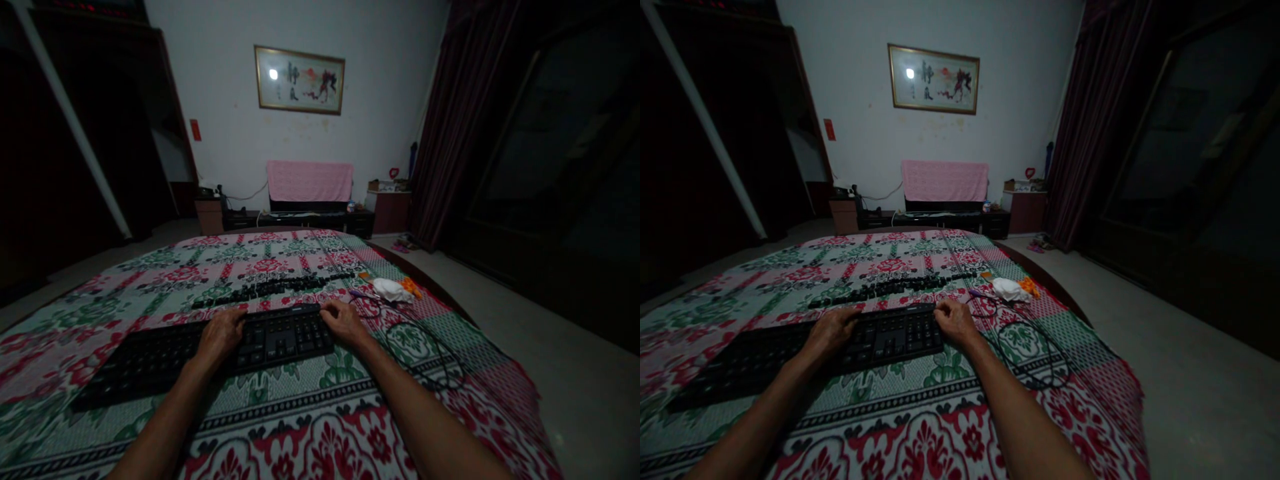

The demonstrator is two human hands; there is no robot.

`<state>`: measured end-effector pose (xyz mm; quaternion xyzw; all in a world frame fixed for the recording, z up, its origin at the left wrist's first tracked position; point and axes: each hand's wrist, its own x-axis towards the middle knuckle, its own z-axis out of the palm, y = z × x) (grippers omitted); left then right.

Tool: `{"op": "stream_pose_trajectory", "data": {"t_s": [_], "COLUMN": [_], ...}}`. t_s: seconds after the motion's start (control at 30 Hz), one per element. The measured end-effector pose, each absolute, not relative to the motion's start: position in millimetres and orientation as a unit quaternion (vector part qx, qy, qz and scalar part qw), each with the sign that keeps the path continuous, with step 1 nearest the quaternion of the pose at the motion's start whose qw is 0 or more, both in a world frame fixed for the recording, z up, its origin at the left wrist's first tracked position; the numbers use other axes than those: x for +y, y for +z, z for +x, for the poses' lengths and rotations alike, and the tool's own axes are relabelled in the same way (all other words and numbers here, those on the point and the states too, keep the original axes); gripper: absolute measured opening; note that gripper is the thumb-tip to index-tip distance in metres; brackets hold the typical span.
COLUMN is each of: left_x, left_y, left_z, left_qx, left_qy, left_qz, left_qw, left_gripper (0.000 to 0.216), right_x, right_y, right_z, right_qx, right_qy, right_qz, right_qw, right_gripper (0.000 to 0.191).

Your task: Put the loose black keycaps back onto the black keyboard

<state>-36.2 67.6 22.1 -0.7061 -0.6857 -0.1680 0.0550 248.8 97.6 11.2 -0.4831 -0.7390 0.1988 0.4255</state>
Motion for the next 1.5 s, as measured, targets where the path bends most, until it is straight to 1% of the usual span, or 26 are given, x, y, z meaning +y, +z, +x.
{"op": "stream_pose_trajectory", "data": {"t_s": [0.33, 0.9, 1.5], "left_x": [68.2, 65.8, 65.8], "left_y": [20.0, 24.4, 25.8], "left_z": [-26.7, -27.7, -27.7], "left_qx": [-0.686, -0.689, -0.688], "left_qy": [-0.145, -0.151, -0.148], "left_qz": [-0.710, -0.708, -0.710], "left_qw": [0.058, 0.034, 0.031], "left_gripper": [0.034, 0.033, 0.032], "right_x": [107.5, 107.0, 108.0], "right_y": [1.3, 2.7, 0.9], "right_z": [252.4, 252.7, 252.9], "right_qx": [-0.735, -0.736, -0.737], "right_qy": [0.159, 0.170, 0.175], "right_qz": [-0.488, -0.485, -0.483], "right_qw": [0.443, 0.440, 0.440], "right_gripper": [0.017, 0.019, 0.020]}}
